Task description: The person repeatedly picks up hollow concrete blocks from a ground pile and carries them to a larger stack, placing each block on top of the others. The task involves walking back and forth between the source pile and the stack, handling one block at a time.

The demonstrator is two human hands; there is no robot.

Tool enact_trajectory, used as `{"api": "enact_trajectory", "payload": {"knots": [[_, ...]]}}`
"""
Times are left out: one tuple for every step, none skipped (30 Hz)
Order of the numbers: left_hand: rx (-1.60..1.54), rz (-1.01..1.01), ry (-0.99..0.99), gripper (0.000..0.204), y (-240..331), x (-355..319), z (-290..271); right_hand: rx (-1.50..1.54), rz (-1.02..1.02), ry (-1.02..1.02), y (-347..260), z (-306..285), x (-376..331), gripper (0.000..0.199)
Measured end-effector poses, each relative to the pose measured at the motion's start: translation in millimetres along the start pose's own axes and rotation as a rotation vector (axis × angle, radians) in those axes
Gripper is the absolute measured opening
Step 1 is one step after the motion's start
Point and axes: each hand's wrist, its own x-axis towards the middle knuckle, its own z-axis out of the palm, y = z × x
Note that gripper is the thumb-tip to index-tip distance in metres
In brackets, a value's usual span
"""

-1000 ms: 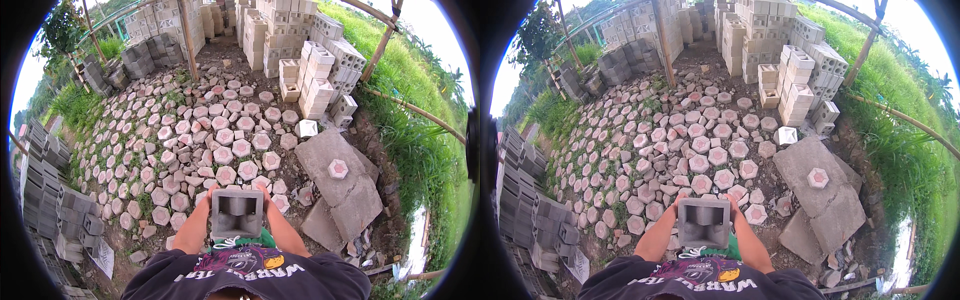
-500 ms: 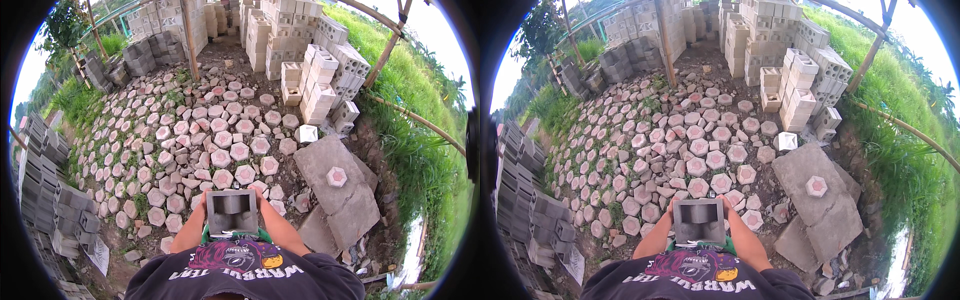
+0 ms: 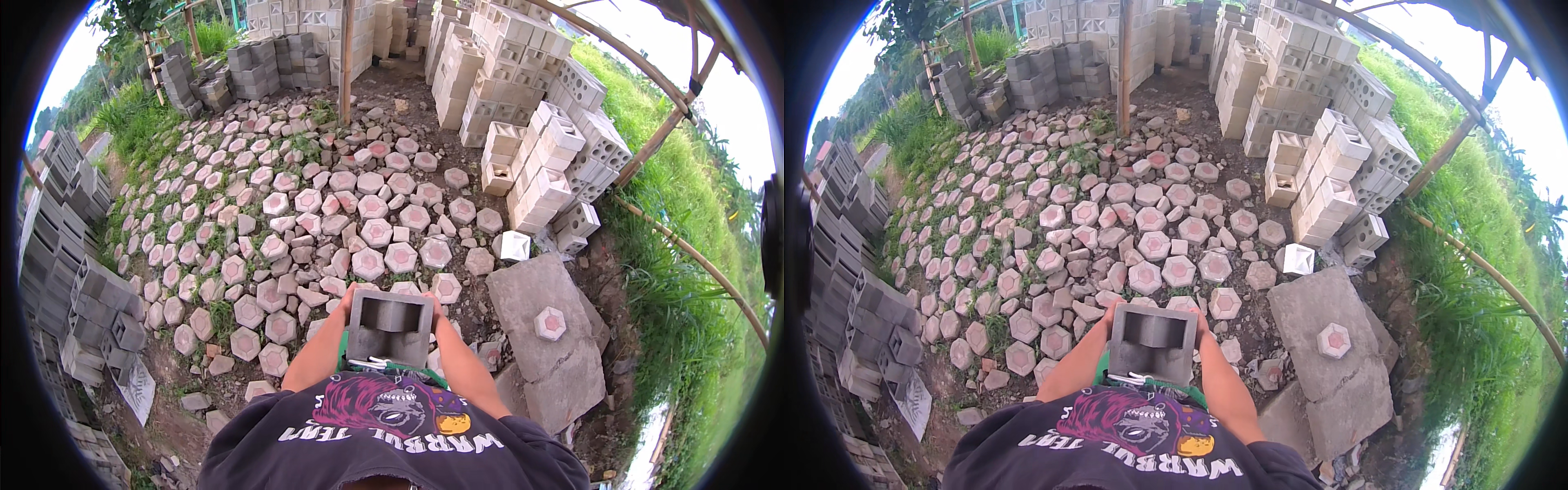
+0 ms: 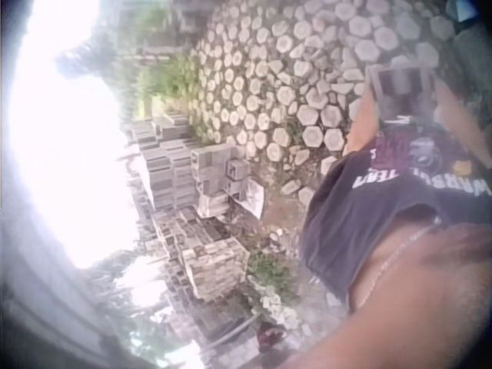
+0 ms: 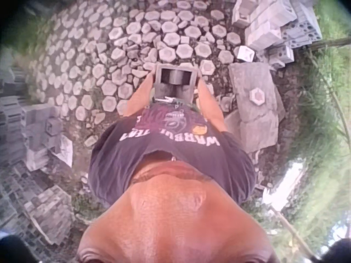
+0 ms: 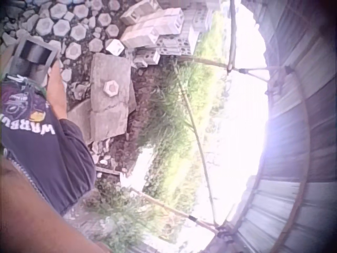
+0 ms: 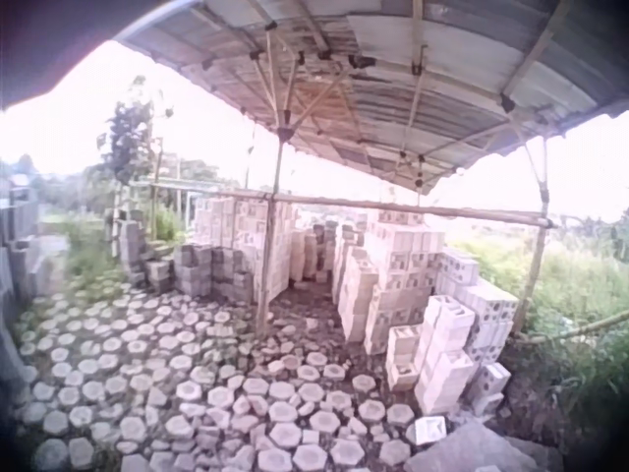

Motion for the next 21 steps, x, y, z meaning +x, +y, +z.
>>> {"api": "enact_trajectory", "payload": {"knots": [[0.016,-0.022,0.071,0.065,13.3,-1.7,4.5,-0.039,-0.016,-0.048,-0.2,-2.2,12.4,0.03],[0.049,-0.063,0.108,0.065,30.8,1.2,29.4,-0.063,-0.061,-0.071,-12.2,-20.5,24.7,0.031],[0.075,-0.086,0.16,0.065,50.1,-3.3,47.5,-0.104,-0.097,-0.113,-24.1,-31.1,42.7,0.032],[0.064,-0.08,0.184,0.065,65.9,-6.4,46.4,-0.097,-0.043,-0.161,-30.5,-18.3,55.7,0.033],[0.053,-0.069,0.185,0.065,77.3,-7.0,39.1,-0.071,-0.046,-0.098,-31.8,-5.8,67.4,0.028],[0.036,-0.054,0.174,0.066,87.4,-4.3,29.4,-0.045,-0.053,-0.033,-29.5,7.3,79.2,0.024],[0.022,-0.039,0.155,0.066,98.7,-2.2,21.6,-0.019,-0.062,0.033,-30.5,19.2,90.1,0.021],[0.007,-0.026,0.131,0.066,107.6,1.2,15.6,-0.031,-0.111,0.072,-33.4,27.7,101.4,0.027],[-0.003,-0.013,0.106,0.066,117.2,5.7,10.1,-0.06,-0.103,0.064,-40.6,32.1,108.9,0.029],[-0.026,0.002,0.114,0.066,125.8,2.9,-7.1,-0.088,-0.065,0.04,-36.4,55.7,112.3,0.032],[-0.046,0.018,0.124,0.066,133.1,-0.3,-23.6,-0.115,-0.027,0.017,-32.9,79.5,115.6,0.035],[-0.06,0.024,0.103,0.067,139.1,5.9,-32.0,-0.16,-0.073,0.026,-35.1,85.9,119.9,0.043],[-0.062,0.033,0.088,0.067,144.8,11.5,-40.5,-0.158,-0.063,-0.005,-38.4,92.2,124.5,0.043],[-0.1,0.06,0.054,0.07,147.9,19.7,-61.4,-0.163,-0.046,-0.053,-39.5,103.7,132.4,0.043],[-0.088,0.055,0.071,0.071,150.3,20.8,-68.8,-0.159,-0.03,-0.082,-39.6,106.5,138.7,0.043],[-0.077,0.057,0.092,0.071,154.2,20.0,-77.5,-0.139,0.004,-0.034,-39.1,114.2,143.7,0.043],[-0.068,0.061,0.115,0.072,158.3,17.9,-86.6,-0.166,0.021,-0.037,-39.6,121.8,153.6,0.043],[-0.147,0.046,0.092,0.072,163.5,15.2,-95.6,-0.195,0.04,-0.043,-40.3,132.2,162.8,0.043],[-0.196,0.064,0.116,0.072,166.4,8.7,-99.6,-0.23,0.061,-0.047,-39.9,136.1,173.6,0.042],[-0.242,0.06,0.134,0.072,169.3,2.3,-90.5,-0.254,0.062,-0.043,-41.2,134.7,176.5,0.042],[-0.241,0.053,0.151,0.073,175.9,-3.6,-81.6,-0.273,0.056,-0.063,-45.1,134.9,181.1,0.041]]}}
